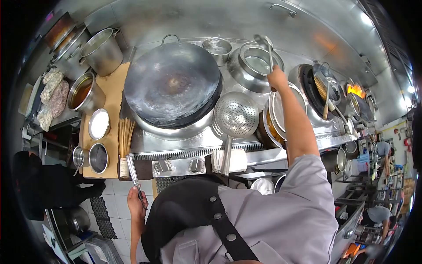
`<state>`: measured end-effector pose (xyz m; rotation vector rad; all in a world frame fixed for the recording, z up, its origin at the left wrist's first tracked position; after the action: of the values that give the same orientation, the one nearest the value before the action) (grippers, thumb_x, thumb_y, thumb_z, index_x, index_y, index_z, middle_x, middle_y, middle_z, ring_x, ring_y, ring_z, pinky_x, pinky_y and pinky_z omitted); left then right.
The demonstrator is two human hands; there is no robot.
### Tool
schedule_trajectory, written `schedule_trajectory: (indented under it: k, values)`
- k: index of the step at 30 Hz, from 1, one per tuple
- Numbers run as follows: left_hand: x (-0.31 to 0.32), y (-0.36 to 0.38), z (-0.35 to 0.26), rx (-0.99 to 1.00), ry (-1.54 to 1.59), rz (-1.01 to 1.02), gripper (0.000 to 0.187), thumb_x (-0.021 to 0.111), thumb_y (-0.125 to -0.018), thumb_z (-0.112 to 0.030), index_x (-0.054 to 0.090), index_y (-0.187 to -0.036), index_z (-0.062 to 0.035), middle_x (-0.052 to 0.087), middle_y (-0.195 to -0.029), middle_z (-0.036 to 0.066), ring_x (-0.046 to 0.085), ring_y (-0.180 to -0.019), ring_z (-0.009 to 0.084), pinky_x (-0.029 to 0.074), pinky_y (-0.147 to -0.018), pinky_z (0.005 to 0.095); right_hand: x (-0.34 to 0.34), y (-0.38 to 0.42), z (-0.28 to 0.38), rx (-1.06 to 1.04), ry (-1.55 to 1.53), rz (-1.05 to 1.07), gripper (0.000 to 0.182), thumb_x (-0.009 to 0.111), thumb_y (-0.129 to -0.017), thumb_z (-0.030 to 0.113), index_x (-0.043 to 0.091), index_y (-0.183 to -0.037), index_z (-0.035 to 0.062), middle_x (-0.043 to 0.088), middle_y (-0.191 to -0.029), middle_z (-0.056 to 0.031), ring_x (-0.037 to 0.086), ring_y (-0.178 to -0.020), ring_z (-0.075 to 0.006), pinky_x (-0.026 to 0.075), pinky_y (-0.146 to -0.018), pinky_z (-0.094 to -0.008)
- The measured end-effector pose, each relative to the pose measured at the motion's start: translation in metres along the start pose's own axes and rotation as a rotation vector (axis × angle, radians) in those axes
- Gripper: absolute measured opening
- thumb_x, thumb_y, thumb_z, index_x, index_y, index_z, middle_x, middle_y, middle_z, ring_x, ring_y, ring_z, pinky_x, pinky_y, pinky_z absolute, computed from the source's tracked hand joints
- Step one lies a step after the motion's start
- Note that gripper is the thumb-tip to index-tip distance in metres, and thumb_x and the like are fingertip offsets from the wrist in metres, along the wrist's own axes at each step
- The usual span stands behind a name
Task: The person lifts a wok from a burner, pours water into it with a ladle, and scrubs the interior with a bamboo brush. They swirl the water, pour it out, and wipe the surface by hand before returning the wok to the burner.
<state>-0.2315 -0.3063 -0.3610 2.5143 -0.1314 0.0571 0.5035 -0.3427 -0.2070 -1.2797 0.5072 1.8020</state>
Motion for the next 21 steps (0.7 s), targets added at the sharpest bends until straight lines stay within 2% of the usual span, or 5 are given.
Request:
schedule_trajectory:
  k: [3, 5, 6, 9, 21]
  values:
    - [0.001, 0.000, 0.006, -0.007, -0.006, 0.042, 0.029, 0.045, -0.101, -0.033, 0.057, -0.107, -0.0086, 0.050, -0.063, 0.001, 0.043, -0.042, 0.0085, 0.034, -0.035, 0.0228, -0.010, 0.001, -0.029, -0.021, 0.035, -0.012, 0.025, 0.052, -0.082, 0.006, 0.051, -0.103, -0.0067, 0.065, -0.080, -0.0238, 0.067, -0.070, -0.0358, 0.052, -0.053, -0.0462]
    - [0.006, -0.001, 0.006, -0.029, -0.022, 0.072, 0.029, 0.045, -0.101, -0.033, 0.057, -0.108, -0.0083, 0.050, -0.063, 0.001, 0.043, -0.042, 0.0086, 0.034, -0.035, 0.0230, 0.020, 0.009, -0.052, 0.544, -1.023, 0.401, 0.008, 0.051, -0.085, 0.005, 0.048, -0.087, -0.0016, 0.055, -0.062, -0.0128, 0.060, -0.057, -0.0247, 0.047, -0.048, -0.0366]
    - [0.008, 0.000, 0.005, -0.032, -0.025, 0.074, 0.029, 0.045, -0.101, -0.033, 0.057, -0.108, -0.0083, 0.050, -0.063, 0.001, 0.043, -0.042, 0.0086, 0.034, -0.035, 0.0230, 0.006, 0.026, -0.032, 0.648, -1.302, 0.329, 0.011, 0.048, -0.087, 0.002, 0.043, -0.078, 0.0039, 0.044, -0.058, -0.0050, 0.049, -0.051, -0.0157, 0.039, -0.045, -0.0281]
    - [0.014, 0.004, 0.002, -0.034, -0.031, 0.095, 0.029, 0.044, -0.101, -0.033, 0.057, -0.109, -0.0077, 0.051, -0.063, 0.001, 0.042, -0.042, 0.0085, 0.034, -0.035, 0.0231, -0.002, 0.036, -0.024, 0.731, -1.890, 0.378, 0.012, 0.045, -0.088, 0.000, 0.042, -0.076, 0.0030, 0.046, -0.060, -0.0054, 0.050, -0.051, -0.0158, 0.040, -0.044, -0.0266]
    - [0.026, -0.018, -0.030, 0.153, -0.353, 0.366, 0.023, 0.045, -0.101, -0.029, 0.056, -0.104, -0.0083, 0.052, -0.065, -0.001, 0.044, -0.044, 0.0072, 0.034, -0.038, 0.0225, -0.063, 0.169, 0.068, 0.492, -2.321, 0.677, 0.007, 0.047, -0.085, 0.000, 0.046, -0.078, -0.0015, 0.049, -0.072, -0.0078, 0.051, -0.059, -0.0139, 0.040, -0.046, -0.0244]
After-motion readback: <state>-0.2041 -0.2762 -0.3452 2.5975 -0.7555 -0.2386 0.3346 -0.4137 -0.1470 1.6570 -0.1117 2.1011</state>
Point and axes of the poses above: each hand's wrist, its own y-axis away from the middle knuckle, its own x-axis out of the palm, z = x × y, the point moved 6 cm from there along -y, towards the middle knuckle
